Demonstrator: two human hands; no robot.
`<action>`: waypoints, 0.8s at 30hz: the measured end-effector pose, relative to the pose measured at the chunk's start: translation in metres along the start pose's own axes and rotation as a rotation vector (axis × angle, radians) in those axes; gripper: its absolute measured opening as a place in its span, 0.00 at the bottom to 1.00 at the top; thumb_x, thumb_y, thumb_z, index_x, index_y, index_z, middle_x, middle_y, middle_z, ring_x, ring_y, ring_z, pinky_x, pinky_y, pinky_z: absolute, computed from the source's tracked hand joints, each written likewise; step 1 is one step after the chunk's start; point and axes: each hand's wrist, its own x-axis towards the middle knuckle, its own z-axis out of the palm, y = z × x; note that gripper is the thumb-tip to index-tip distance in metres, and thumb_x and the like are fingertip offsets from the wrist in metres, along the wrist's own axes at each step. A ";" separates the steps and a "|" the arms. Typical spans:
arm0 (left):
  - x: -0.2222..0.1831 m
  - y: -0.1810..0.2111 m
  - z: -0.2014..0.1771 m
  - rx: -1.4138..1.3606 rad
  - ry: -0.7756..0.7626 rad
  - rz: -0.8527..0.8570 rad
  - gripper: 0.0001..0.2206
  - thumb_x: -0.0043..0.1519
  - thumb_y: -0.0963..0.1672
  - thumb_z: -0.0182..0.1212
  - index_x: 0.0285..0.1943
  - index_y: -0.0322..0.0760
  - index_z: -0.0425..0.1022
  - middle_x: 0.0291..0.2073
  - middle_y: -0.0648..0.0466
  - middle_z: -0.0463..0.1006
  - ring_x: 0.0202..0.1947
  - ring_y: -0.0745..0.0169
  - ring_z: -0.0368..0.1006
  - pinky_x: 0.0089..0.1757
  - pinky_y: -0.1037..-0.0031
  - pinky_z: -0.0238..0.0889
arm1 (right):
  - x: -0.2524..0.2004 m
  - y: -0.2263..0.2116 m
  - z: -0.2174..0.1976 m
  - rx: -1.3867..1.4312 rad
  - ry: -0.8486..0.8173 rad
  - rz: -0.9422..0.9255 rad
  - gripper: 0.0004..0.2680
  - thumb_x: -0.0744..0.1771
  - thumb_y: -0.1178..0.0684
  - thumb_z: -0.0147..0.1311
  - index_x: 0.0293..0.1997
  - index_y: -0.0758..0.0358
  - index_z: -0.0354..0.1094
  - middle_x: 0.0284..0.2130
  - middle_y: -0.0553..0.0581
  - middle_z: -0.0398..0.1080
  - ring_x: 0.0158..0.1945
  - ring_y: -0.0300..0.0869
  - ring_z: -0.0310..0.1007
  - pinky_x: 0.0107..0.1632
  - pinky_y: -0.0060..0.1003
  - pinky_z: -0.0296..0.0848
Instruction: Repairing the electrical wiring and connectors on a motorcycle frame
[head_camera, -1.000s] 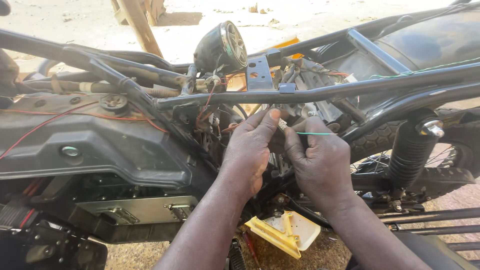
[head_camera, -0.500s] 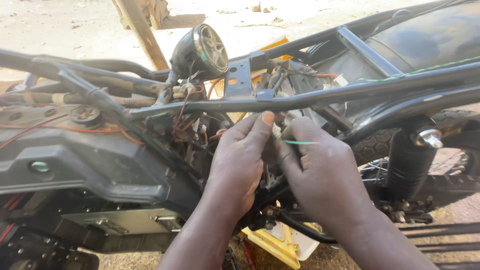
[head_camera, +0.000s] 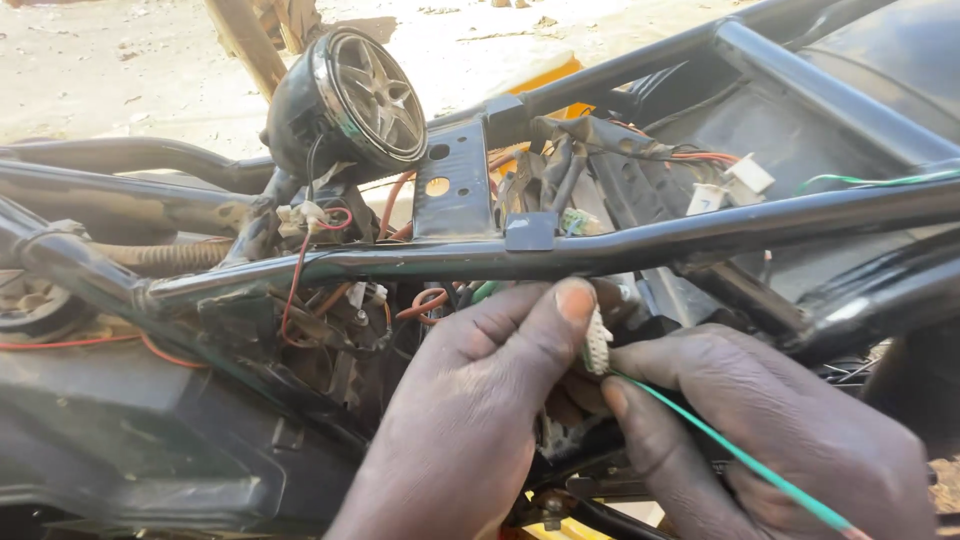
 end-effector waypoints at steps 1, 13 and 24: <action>-0.002 0.003 -0.005 0.073 -0.134 0.024 0.13 0.66 0.44 0.55 0.49 0.29 0.80 0.40 0.52 0.82 0.43 0.64 0.75 0.47 0.71 0.70 | 0.000 0.001 0.003 -0.002 0.007 0.031 0.04 0.65 0.52 0.57 0.39 0.54 0.76 0.28 0.44 0.78 0.30 0.33 0.75 0.36 0.27 0.70; -0.003 -0.003 -0.007 -0.009 -0.226 0.002 0.20 0.58 0.36 0.56 0.60 0.26 0.78 0.49 0.45 0.83 0.47 0.58 0.78 0.49 0.68 0.72 | -0.008 -0.011 -0.005 -0.049 0.078 0.245 0.03 0.62 0.50 0.59 0.36 0.45 0.77 0.18 0.40 0.76 0.13 0.34 0.59 0.23 0.26 0.64; -0.005 -0.006 -0.007 -0.031 -0.142 0.047 0.17 0.58 0.36 0.58 0.56 0.23 0.79 0.47 0.43 0.84 0.42 0.57 0.78 0.46 0.70 0.72 | -0.001 -0.022 -0.007 0.127 0.147 -0.036 0.03 0.64 0.60 0.55 0.34 0.64 0.74 0.34 0.54 0.79 0.37 0.37 0.79 0.47 0.29 0.73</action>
